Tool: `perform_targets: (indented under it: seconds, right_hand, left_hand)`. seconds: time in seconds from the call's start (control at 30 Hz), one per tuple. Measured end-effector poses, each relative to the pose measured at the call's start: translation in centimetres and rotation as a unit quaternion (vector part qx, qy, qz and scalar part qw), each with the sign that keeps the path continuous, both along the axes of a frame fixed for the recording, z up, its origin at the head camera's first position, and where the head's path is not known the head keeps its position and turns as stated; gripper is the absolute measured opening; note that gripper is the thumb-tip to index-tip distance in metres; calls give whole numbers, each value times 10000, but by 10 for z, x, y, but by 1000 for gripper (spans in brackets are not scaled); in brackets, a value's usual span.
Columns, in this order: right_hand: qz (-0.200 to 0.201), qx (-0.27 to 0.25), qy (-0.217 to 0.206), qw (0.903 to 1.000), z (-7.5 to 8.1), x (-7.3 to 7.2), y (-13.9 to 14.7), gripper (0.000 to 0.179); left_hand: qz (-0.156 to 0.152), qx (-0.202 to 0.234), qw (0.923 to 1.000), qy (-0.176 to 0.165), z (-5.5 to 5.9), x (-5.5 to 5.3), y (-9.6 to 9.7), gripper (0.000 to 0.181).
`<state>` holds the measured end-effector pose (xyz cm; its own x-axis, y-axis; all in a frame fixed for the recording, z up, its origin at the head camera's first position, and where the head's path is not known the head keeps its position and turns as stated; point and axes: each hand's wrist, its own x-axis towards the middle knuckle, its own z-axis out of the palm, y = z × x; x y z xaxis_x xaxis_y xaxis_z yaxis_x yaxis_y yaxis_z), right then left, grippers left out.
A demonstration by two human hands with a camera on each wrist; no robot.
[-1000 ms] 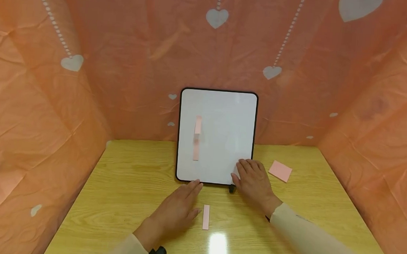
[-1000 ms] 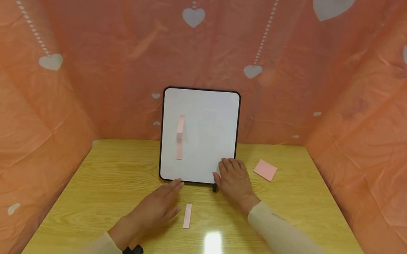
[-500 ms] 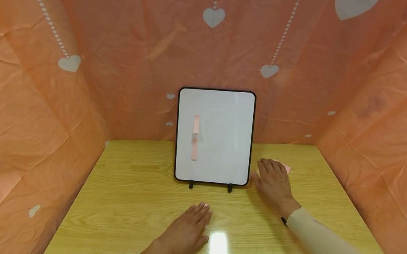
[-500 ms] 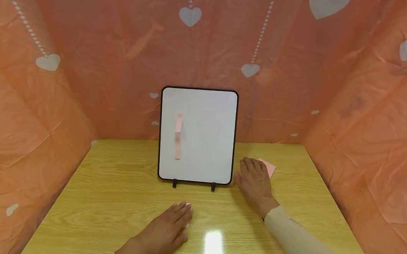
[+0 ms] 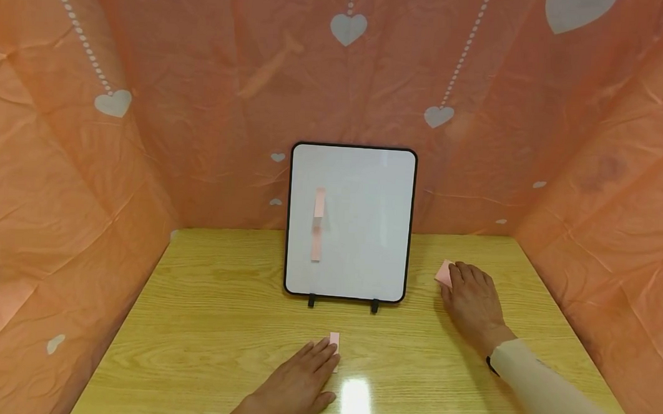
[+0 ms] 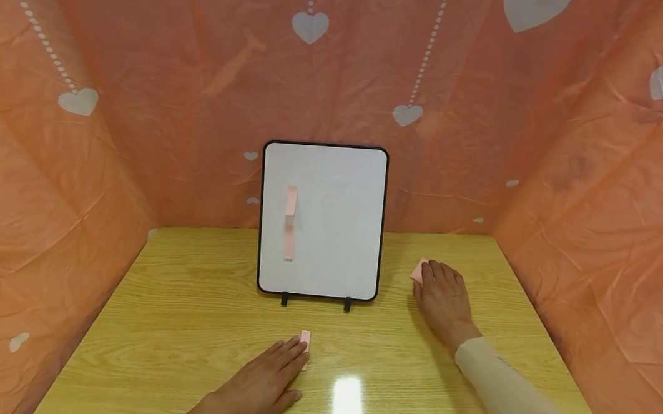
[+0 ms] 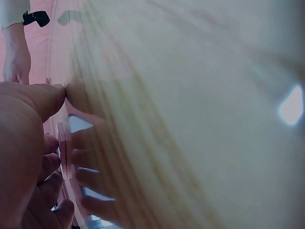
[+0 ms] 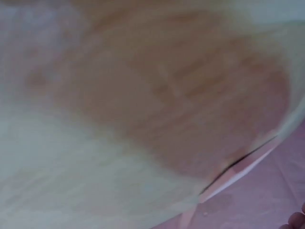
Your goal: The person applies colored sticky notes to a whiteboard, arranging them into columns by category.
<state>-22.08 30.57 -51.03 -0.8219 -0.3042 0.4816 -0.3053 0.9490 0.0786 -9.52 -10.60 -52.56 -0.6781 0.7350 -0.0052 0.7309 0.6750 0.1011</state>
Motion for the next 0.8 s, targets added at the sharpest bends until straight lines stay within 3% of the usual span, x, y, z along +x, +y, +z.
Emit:
perform_targets:
  seconds: [0.23, 0.43, 0.63, 0.8]
  right_hand:
    - [-3, 170, -242, 9996, -9, 2, 11, 55]
    - [-202, 215, -888, 9956, -11, 7, 14, 64]
    - [-360, 256, -1497, 9877, -10, 9, 15, 71]
    - [-393, 241, -1861, 9815, -10, 9, 16, 72]
  left_hand:
    - [70, 43, 9998, -178, -1, 0, -2, 67]
    - [122, 41, 9997, -217, -1, 0, -5, 68]
    - [302, 83, 9977, -607, 0, 0, -11, 67]
    - [413, 138, 9966, -697, 1, -1, -18, 66]
